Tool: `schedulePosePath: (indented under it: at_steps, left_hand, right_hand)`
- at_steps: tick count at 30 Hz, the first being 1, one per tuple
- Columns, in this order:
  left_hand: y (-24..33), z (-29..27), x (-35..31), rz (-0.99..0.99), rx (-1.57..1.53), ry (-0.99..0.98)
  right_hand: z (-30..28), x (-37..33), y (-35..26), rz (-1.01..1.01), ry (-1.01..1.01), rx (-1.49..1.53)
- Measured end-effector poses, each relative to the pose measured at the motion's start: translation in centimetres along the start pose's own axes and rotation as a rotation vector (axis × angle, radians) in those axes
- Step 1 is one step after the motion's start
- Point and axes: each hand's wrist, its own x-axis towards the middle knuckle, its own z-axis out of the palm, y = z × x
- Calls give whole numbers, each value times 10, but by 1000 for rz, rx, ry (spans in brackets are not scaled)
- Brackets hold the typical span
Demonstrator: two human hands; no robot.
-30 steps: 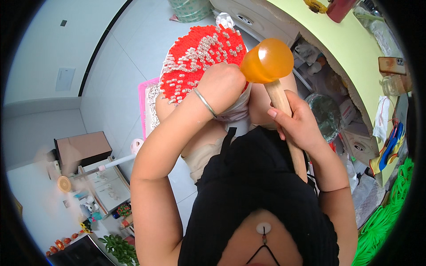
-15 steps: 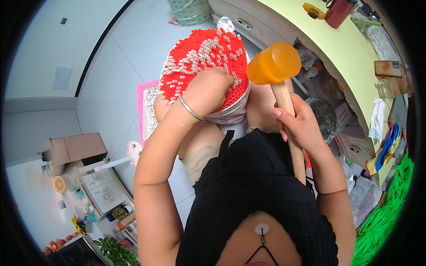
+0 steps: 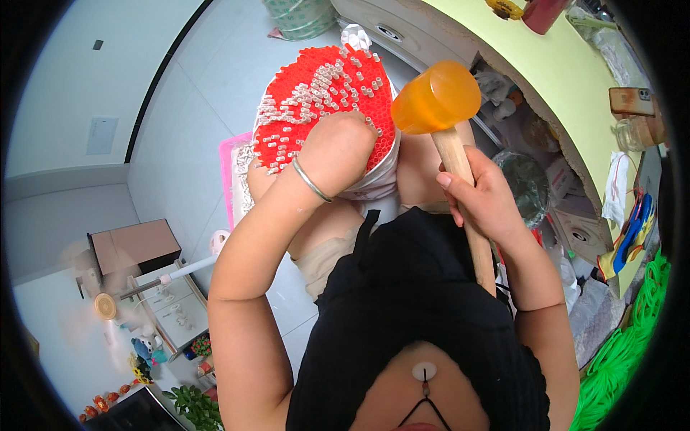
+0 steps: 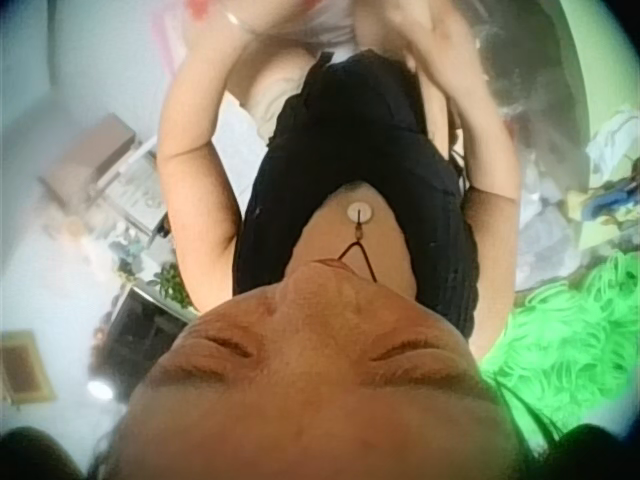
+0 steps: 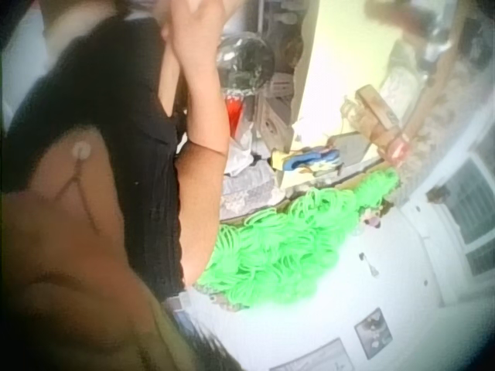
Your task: The person picks up a small white object by hand and places it onto a red circular base filled with similar items, then taps the base with a yellow mallet.
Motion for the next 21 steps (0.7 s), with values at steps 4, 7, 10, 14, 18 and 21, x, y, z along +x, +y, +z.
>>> schedulePosePath:
  at_steps: [4,7,10,14,18,21]
  left_hand:
    - [-6,5,-1,-7,-44,37]
    - [-8,5,-6,-21,-95,61]
    - [-8,9,-11,-11,-89,104]
    - [-4,16,-9,29,-42,160]
    - [-9,15,-12,-31,-75,121]
    - [-15,9,-20,-83,-306,198]
  right_hand:
    - [5,-1,-4,3,-52,7]
    - [7,-3,-6,-2,-63,-8]
    - [7,-3,-2,-12,-53,-6]
    - [9,-4,-4,4,-52,-10]
    - [15,-6,-7,4,-102,-23]
    - [19,-8,-12,-2,-119,-88]
